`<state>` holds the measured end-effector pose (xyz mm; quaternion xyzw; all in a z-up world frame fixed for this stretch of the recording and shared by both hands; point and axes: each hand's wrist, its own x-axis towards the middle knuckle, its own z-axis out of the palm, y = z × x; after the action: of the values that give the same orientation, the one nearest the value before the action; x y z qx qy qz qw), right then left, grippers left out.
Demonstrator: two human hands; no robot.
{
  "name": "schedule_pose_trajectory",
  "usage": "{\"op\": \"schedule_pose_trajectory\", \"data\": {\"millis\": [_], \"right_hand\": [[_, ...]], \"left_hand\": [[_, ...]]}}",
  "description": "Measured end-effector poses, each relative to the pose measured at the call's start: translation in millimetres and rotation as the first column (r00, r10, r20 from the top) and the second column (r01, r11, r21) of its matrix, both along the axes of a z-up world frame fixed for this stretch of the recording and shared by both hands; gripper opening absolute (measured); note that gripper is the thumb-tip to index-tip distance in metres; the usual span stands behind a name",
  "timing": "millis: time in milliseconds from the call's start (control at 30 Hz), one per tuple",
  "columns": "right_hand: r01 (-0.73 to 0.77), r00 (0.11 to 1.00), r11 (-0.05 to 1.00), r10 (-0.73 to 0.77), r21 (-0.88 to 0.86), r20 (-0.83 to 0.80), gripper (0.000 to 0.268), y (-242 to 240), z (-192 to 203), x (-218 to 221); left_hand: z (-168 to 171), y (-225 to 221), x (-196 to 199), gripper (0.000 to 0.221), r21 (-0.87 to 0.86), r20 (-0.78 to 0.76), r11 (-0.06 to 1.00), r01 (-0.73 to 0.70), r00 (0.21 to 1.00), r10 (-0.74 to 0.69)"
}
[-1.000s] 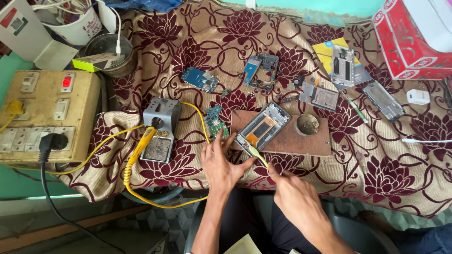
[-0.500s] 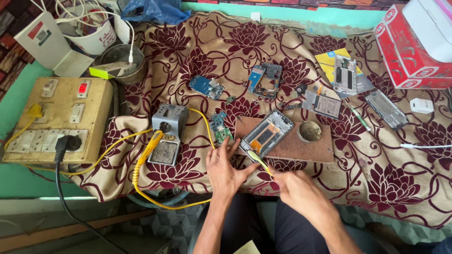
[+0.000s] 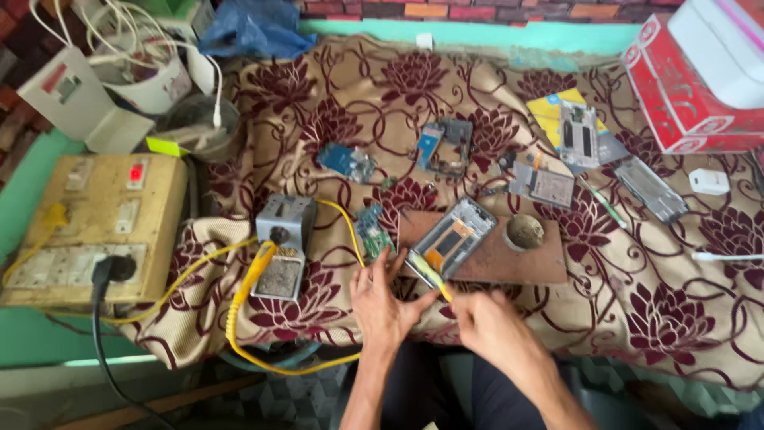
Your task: The person uses a green-handled tool to pry and adjust internal components inside a disassembled mobile phone chassis. They repeatedly lift and reposition a ribbon cable and other parts within the phone frame.
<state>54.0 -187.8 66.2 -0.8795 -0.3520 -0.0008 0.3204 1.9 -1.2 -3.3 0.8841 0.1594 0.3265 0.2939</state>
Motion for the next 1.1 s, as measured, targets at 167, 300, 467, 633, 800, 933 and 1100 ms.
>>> {"op": "schedule_pose_trajectory", "data": {"millis": [167, 300, 467, 633, 800, 933, 1100], "right_hand": [[0.081, 0.931, 0.957, -0.173, -0.279, -0.322, 0.019, 11, 2, 3], [0.067, 0.985, 0.994, -0.080, -0.085, -0.150, 0.015, 23, -3, -1], [0.076, 0.954, 0.989, -0.109, -0.126, -0.281, 0.032, 24, -1, -3], [0.070, 0.940, 0.979, -0.129, -0.193, -0.316, 0.026, 25, 8, -4], [0.055, 0.941, 0.964, -0.137, -0.261, -0.308, 0.016, 25, 5, -2], [-0.042, 0.957, 0.989, 0.000, -0.141, -0.289, 0.023, 3, -10, 2], [0.215, 0.892, 0.962, -0.125, 0.167, -0.435, 0.005, -33, -42, 23]], "left_hand": [[-1, 3, -1, 0.104, -0.002, 0.066, 1.000, 0.023, 0.998, -0.022], [-1, 3, 0, 0.104, 0.032, 0.038, 0.999, 0.009, 0.999, -0.010], [-5, 4, -3, 0.105, -0.020, 0.049, 0.999, 0.045, 0.998, -0.044], [-3, 6, 0, 0.107, -0.006, 0.030, 0.999, 0.039, 0.999, -0.039], [4, 5, -2, 0.105, 0.001, 0.006, 0.999, 0.035, 0.999, -0.035], [13, 2, -5, 0.107, -0.054, -0.033, 0.998, 0.027, 0.999, -0.028], [17, 1, -4, 0.101, -0.116, -0.020, 0.993, -0.001, 1.000, -0.001]]}}
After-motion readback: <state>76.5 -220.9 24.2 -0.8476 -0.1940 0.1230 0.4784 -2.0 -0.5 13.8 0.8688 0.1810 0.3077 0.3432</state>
